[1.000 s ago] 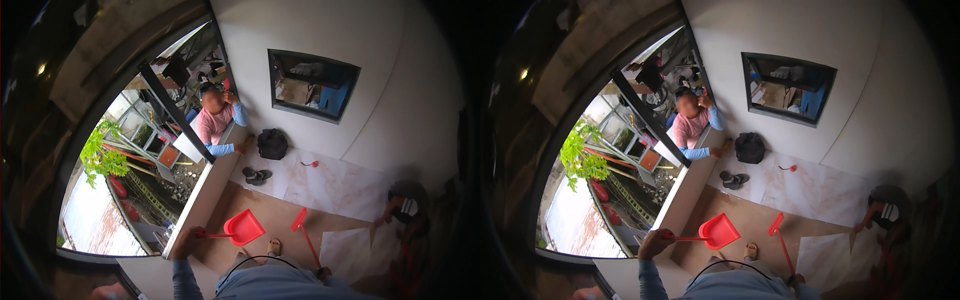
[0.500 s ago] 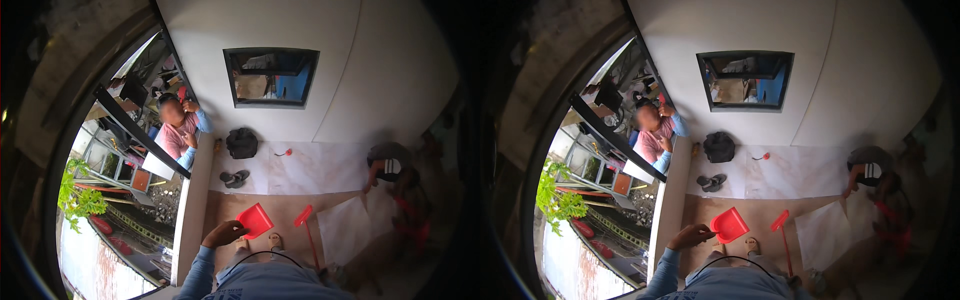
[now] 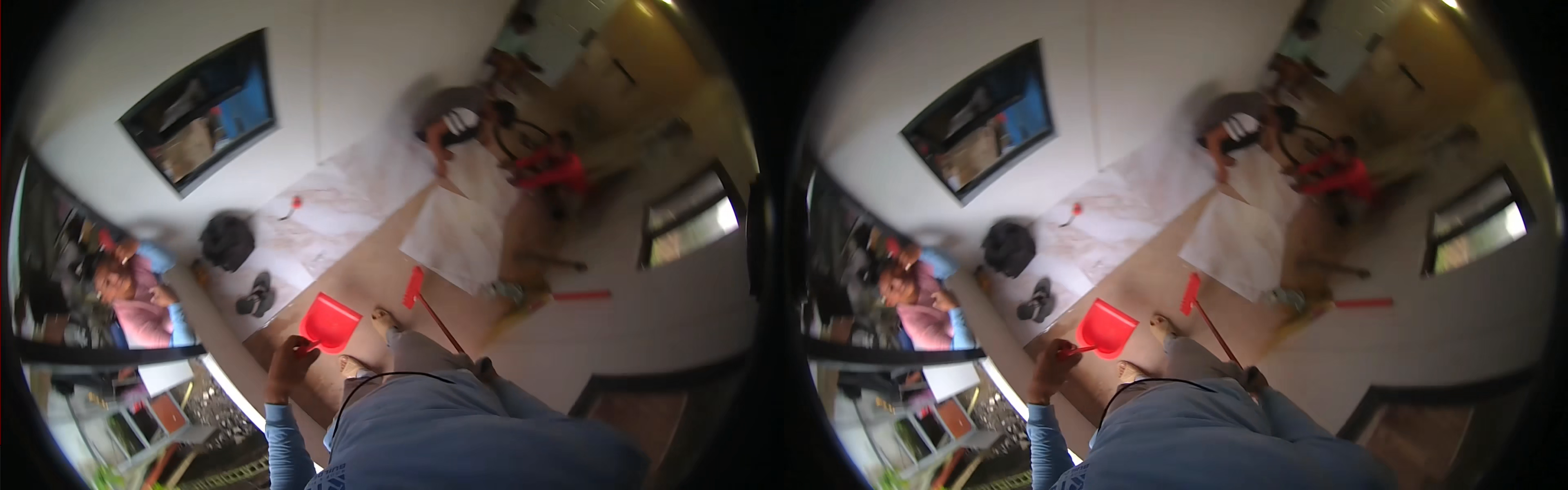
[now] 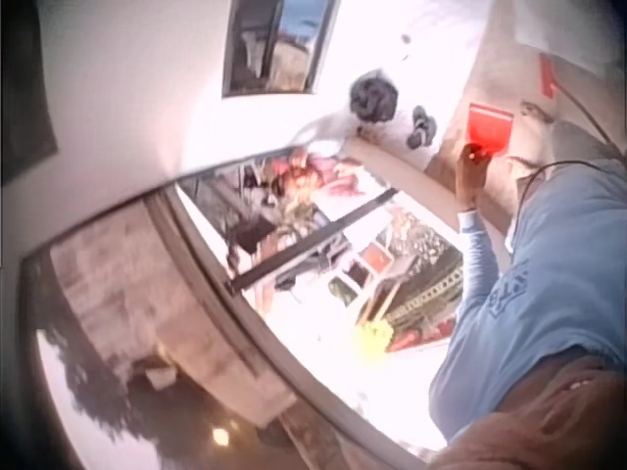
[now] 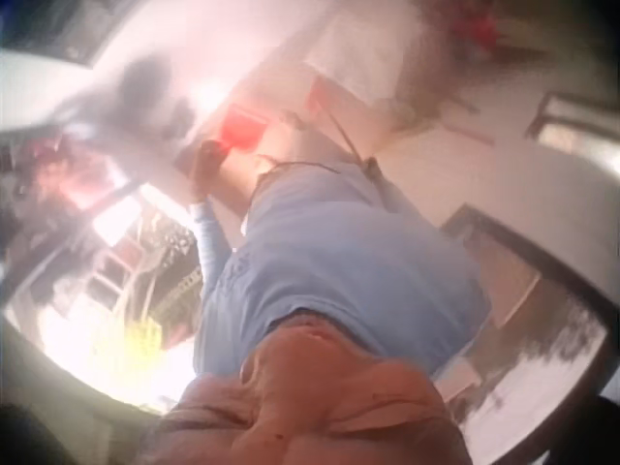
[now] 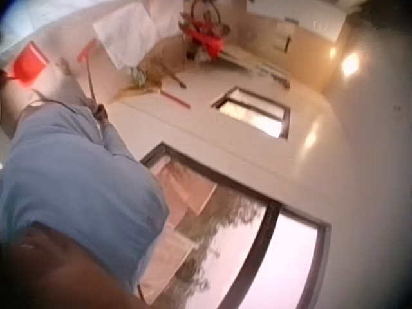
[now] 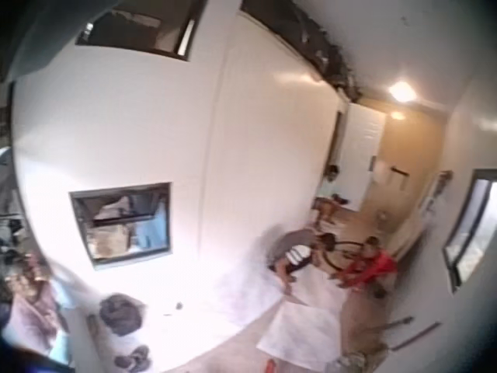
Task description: The person sweeps the floor with a broom and dustpan and later uses a different broom while observing others aligning and laying large floor tiles.
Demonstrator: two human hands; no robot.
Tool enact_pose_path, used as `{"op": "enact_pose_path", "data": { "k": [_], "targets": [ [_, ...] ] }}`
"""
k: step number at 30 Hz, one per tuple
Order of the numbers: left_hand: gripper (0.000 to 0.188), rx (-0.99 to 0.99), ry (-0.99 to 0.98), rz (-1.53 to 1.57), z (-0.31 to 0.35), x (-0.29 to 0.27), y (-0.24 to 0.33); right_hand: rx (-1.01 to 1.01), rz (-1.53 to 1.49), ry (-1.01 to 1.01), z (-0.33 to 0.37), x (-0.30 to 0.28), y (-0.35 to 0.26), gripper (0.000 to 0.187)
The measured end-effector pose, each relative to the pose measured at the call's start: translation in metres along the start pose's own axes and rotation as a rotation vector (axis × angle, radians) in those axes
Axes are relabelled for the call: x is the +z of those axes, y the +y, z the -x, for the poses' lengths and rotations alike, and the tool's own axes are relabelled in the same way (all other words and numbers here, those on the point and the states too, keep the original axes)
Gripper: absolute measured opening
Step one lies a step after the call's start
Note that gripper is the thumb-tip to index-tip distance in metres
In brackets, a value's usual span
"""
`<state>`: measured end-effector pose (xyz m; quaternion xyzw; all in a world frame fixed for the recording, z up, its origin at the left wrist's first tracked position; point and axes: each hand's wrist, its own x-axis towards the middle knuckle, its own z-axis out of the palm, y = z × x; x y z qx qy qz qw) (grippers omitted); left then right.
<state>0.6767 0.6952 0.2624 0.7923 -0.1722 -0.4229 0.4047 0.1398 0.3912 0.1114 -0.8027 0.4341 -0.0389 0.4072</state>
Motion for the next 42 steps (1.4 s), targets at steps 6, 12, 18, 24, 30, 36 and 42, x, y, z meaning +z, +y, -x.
{"op": "enact_pose_path", "data": {
  "k": [6, 12, 18, 24, 30, 36, 42],
  "targets": [
    [0.033, 0.175, -0.034, -0.126, -0.015, 0.010, 0.008, 0.383, 0.201, -0.155, 0.070, -0.008, 0.045, 0.032],
    [0.030, 0.208, -0.021, -0.230, -0.007, 0.023, 0.014, 0.811, -0.184, -0.326, 0.046, -0.020, 0.028, 0.024],
    [0.031, 0.177, 0.007, -0.185, 0.001, 0.062, 0.017, 0.128, 0.401, -0.547, 0.017, -0.038, 0.093, 0.021],
    [0.031, 0.168, 0.048, -0.206, 0.005, 0.128, 0.043, 0.713, -0.295, -0.240, 0.026, -0.064, 0.116, 0.027],
    [0.030, 0.290, -0.063, -0.237, -0.009, 0.225, 0.088, 0.115, 0.585, -0.624, 0.051, -0.127, 0.195, 0.028],
    [0.029, 0.267, -0.075, -0.388, -0.006, 0.312, 0.132, 0.956, -0.113, -0.231, 0.032, -0.210, 0.187, 0.025],
    [0.031, 0.196, -0.215, -0.422, -0.022, 0.425, 0.170, 0.942, 0.092, -0.289, 0.015, -0.284, 0.255, 0.030]
  ]
}}
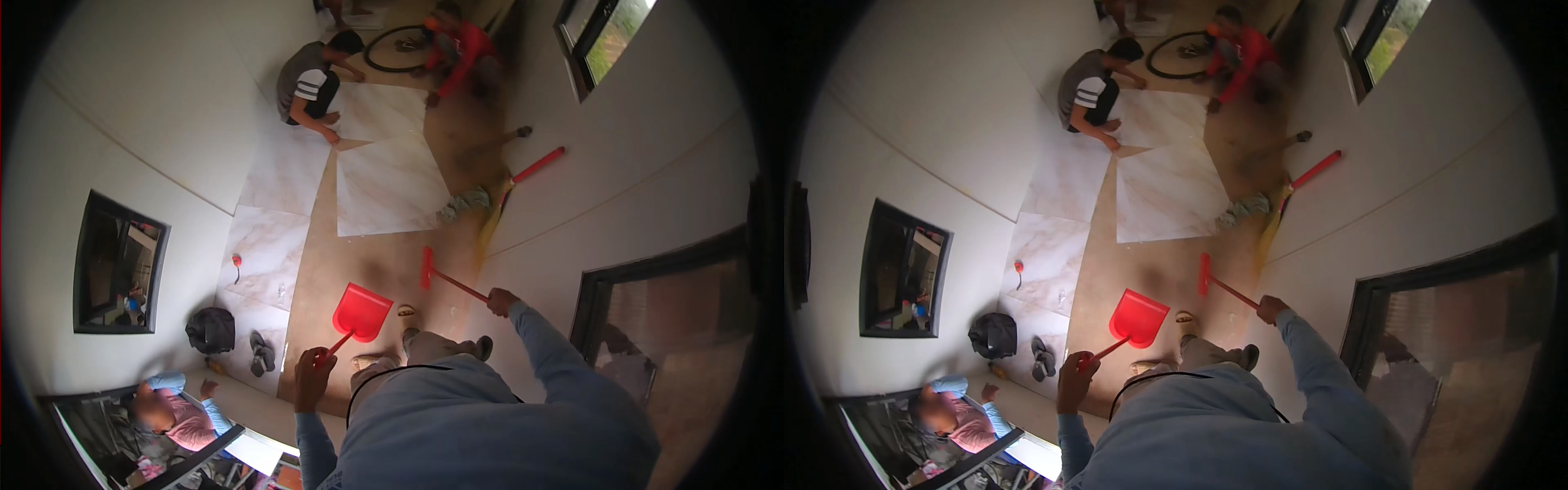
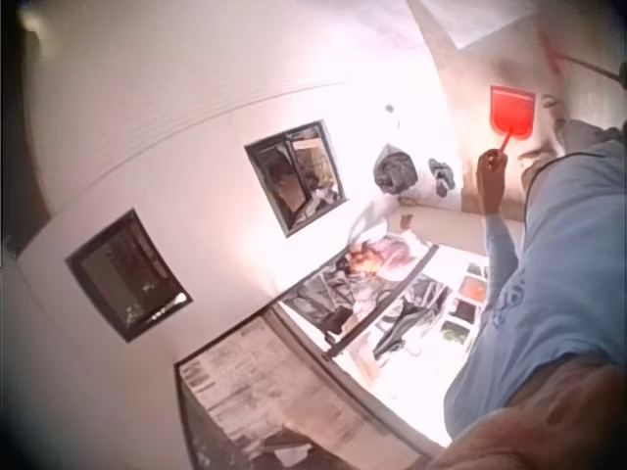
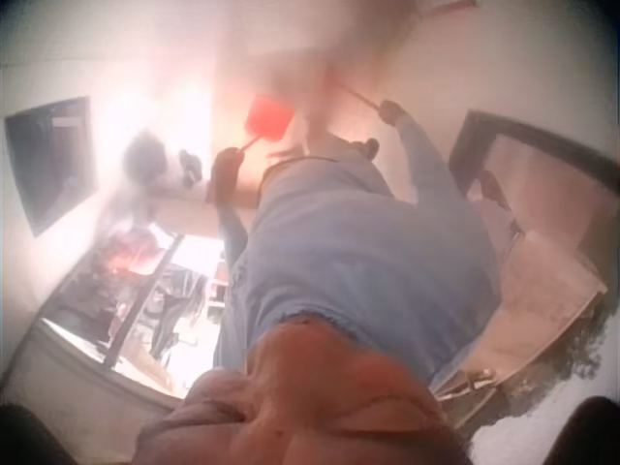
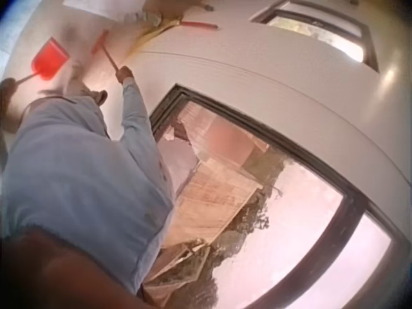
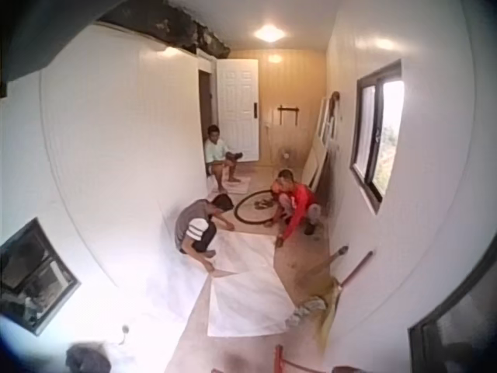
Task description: The person sweeps the floor with a broom and dustpan and later uses a different broom while observing others aligning and laying large floor tiles.
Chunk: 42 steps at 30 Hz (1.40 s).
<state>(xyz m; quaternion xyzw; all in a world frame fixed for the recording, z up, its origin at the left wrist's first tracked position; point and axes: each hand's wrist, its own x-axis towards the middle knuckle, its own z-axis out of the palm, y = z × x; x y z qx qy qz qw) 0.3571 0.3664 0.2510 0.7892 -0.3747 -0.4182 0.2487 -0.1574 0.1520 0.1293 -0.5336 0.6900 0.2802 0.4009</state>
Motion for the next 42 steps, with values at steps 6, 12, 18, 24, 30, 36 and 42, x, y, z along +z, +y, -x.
{"op": "enact_pose_path", "data": {
  "k": [6, 12, 18, 24, 30, 36, 42],
  "targets": [
    [0.038, -0.100, -0.173, 0.145, -0.045, 0.064, 0.051, 0.027, 0.385, 0.004, -0.041, -0.048, 0.038, 0.033],
    [0.042, -0.262, -0.196, 0.291, -0.061, 0.089, 0.071, 0.070, 0.523, 0.003, -0.056, -0.080, 0.058, 0.033],
    [0.040, -0.287, -0.065, 0.615, -0.060, 0.096, 0.103, 0.049, 0.246, -0.143, -0.075, -0.105, 0.079, 0.034],
    [0.039, -0.202, -0.133, 0.778, -0.063, 0.117, 0.120, -0.309, -0.964, -0.331, -0.058, -0.084, 0.023, 0.038],
    [0.039, -0.114, -0.230, 0.819, -0.075, 0.151, 0.167, -0.666, -0.494, 0.240, -0.026, -0.026, -0.050, 0.035],
    [0.041, -0.076, -0.262, 0.674, -0.074, 0.140, 0.216, -0.931, -0.398, 0.310, 0.080, -0.075, -0.132, 0.035],
    [0.039, 0.094, -0.313, 0.512, -0.103, 0.128, 0.232, -1.059, -0.234, 0.267, 0.075, -0.098, -0.185, 0.027]
  ]
}}
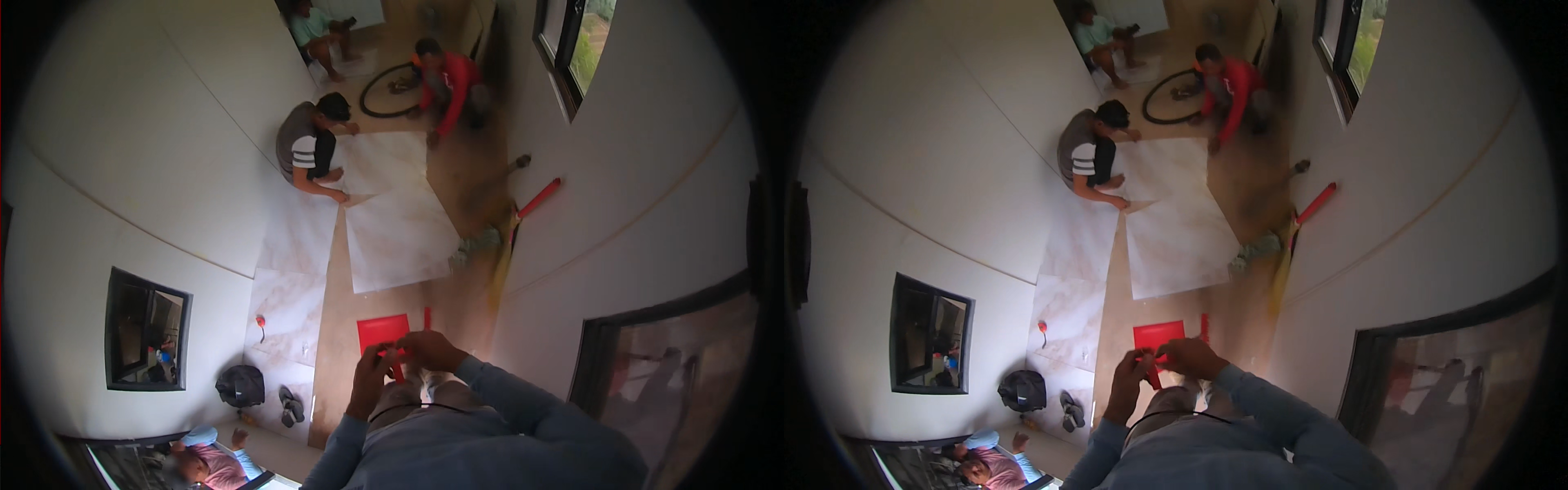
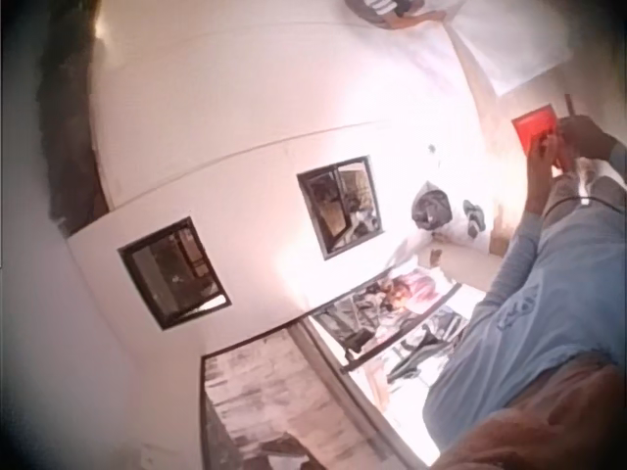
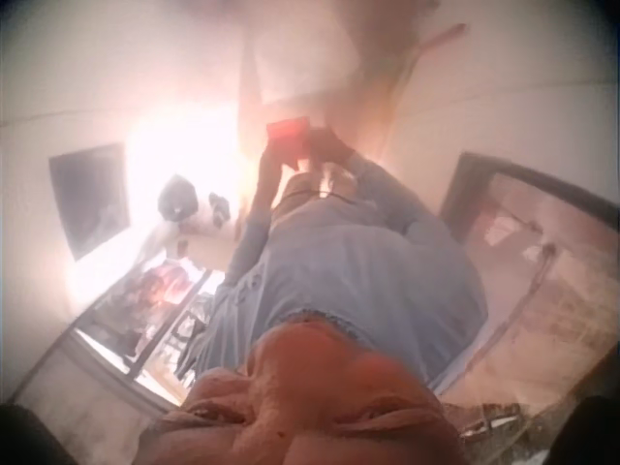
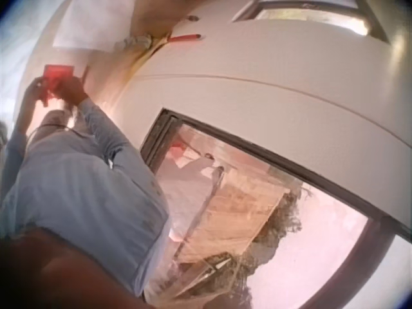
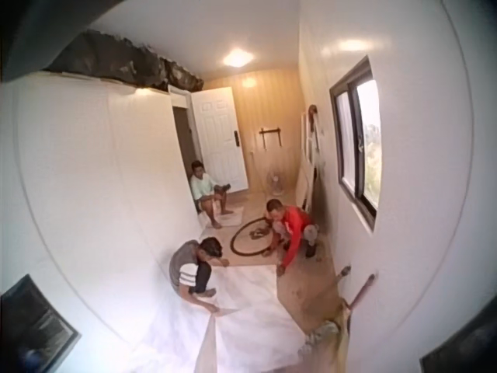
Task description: The person sweeps the floor with a broom and dustpan and later uses a different broom while observing others aligning and laying large floor tiles.
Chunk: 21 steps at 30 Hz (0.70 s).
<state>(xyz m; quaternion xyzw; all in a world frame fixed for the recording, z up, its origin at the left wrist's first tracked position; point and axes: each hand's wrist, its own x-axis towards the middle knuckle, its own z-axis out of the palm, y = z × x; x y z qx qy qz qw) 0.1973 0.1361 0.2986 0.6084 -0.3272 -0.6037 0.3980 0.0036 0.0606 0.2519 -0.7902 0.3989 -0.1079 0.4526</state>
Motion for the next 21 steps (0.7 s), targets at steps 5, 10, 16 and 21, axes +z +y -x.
{"op": "enact_pose_path", "data": {
  "k": [5, 10, 16, 21],
  "targets": [
    [0.042, 0.120, -0.046, 0.118, -0.051, -0.033, 0.011, -0.055, 0.071, 0.048, -0.060, -0.014, -0.020, 0.025],
    [0.036, 0.095, -0.235, 0.314, -0.069, -0.052, 0.037, 0.022, -0.040, 0.156, -0.088, 0.010, -0.027, 0.033],
    [0.054, 0.399, -0.323, -0.208, -0.107, -0.106, 0.060, 0.015, -0.092, 0.130, -0.131, -0.010, -0.062, 0.034],
    [0.051, 0.840, -0.187, -0.144, -0.170, -0.136, 0.060, 0.136, -0.130, 0.261, -0.142, -0.052, -0.143, 0.031]
  ]
}}
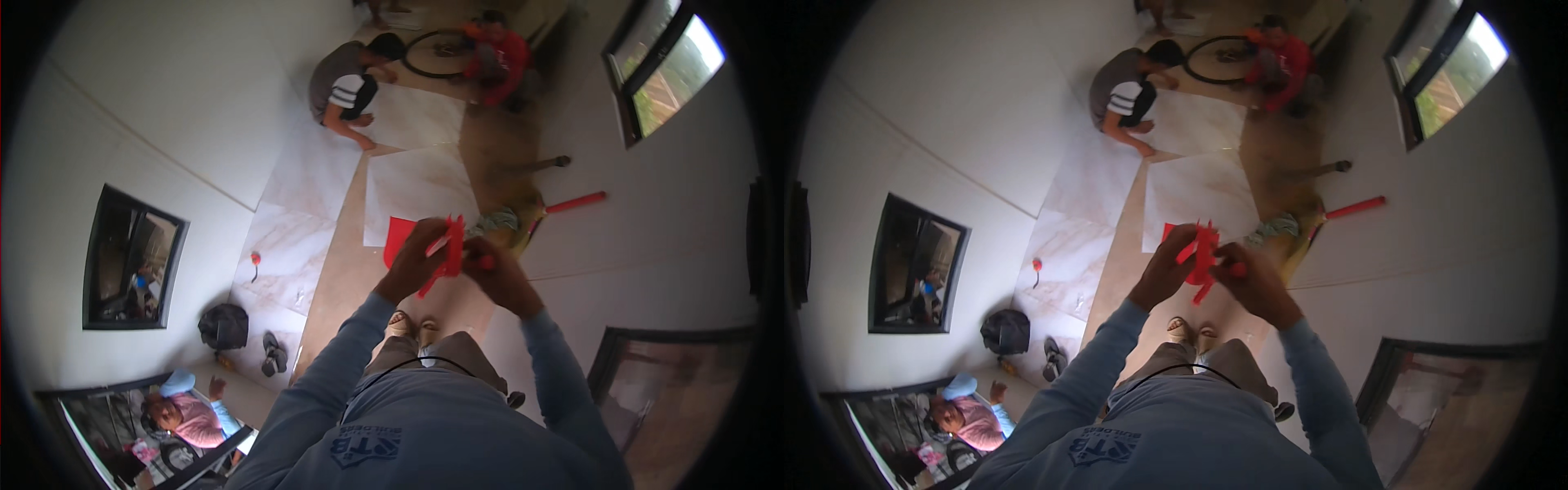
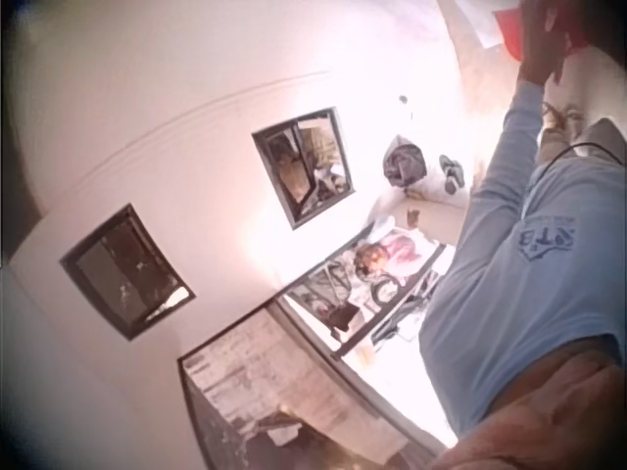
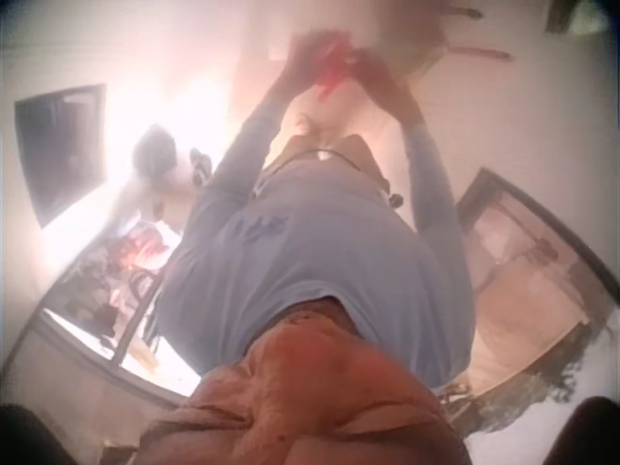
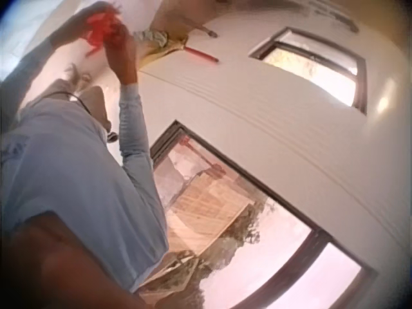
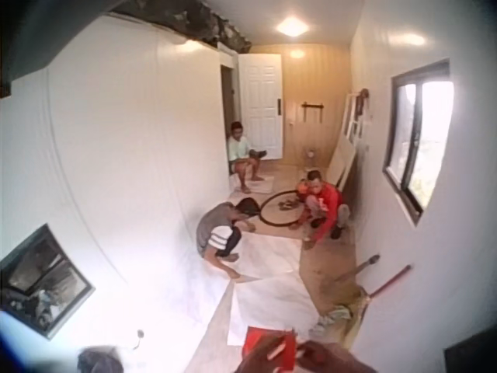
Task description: The person sweeps the floor with a broom and dustpan and later uses a different broom while observing others aligning and laying large floor tiles.
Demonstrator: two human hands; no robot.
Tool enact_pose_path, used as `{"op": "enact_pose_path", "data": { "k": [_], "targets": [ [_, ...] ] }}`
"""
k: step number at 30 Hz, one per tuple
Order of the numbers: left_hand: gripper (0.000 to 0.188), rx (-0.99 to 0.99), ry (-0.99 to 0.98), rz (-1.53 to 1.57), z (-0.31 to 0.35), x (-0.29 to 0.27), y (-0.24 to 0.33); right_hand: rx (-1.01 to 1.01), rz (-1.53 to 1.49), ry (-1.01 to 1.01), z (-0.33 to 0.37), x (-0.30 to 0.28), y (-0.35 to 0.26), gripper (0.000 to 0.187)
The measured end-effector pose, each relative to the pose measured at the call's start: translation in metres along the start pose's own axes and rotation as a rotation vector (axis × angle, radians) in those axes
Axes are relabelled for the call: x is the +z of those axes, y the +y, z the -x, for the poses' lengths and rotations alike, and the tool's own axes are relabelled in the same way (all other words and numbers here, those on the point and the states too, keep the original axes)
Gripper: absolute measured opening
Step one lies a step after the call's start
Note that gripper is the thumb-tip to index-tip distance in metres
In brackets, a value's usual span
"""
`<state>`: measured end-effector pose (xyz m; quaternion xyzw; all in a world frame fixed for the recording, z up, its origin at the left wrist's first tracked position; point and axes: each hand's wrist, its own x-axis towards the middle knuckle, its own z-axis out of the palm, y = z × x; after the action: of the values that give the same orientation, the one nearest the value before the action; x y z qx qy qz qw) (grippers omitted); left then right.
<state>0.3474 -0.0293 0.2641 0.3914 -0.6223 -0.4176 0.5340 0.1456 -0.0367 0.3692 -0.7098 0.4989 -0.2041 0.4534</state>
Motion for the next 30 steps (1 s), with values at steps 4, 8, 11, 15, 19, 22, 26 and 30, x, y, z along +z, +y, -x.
{"op": "enact_pose_path", "data": {
  "k": [4, 8, 11, 15, 19, 22, 26, 30],
  "targets": [
    [0.045, -0.215, 0.065, 0.312, -0.055, -0.029, -0.010, -0.033, 0.118, 0.053, -0.002, -0.032, -0.085, 0.020],
    [0.055, -0.075, 0.250, 0.521, -0.108, -0.050, 0.005, -0.152, 0.177, 0.043, -0.019, -0.059, -0.136, 0.022],
    [0.051, -0.074, 0.251, 0.740, -0.131, -0.059, 0.030, -0.060, 0.201, -0.028, -0.031, -0.071, -0.138, 0.025],
    [0.042, -0.027, 0.293, 0.732, -0.151, -0.061, 0.064, -0.160, 0.280, -0.081, -0.024, -0.080, -0.122, 0.026],
    [0.037, -0.037, 0.246, 0.631, -0.146, -0.048, 0.072, -0.260, 0.316, -0.003, -0.011, -0.104, -0.172, 0.027],
    [0.040, -0.097, 0.227, 0.516, -0.136, -0.029, 0.074, -0.317, 0.193, 0.036, -0.017, -0.134, -0.211, 0.029],
    [0.029, -0.147, 0.211, 0.444, -0.130, -0.006, 0.084, -0.247, 0.000, 0.080, -0.025, -0.158, -0.232, 0.031],
    [0.026, -0.164, 0.179, 0.439, -0.120, 0.003, 0.085, -0.322, -0.049, 0.149, -0.035, -0.176, -0.241, 0.026]
  ]
}}
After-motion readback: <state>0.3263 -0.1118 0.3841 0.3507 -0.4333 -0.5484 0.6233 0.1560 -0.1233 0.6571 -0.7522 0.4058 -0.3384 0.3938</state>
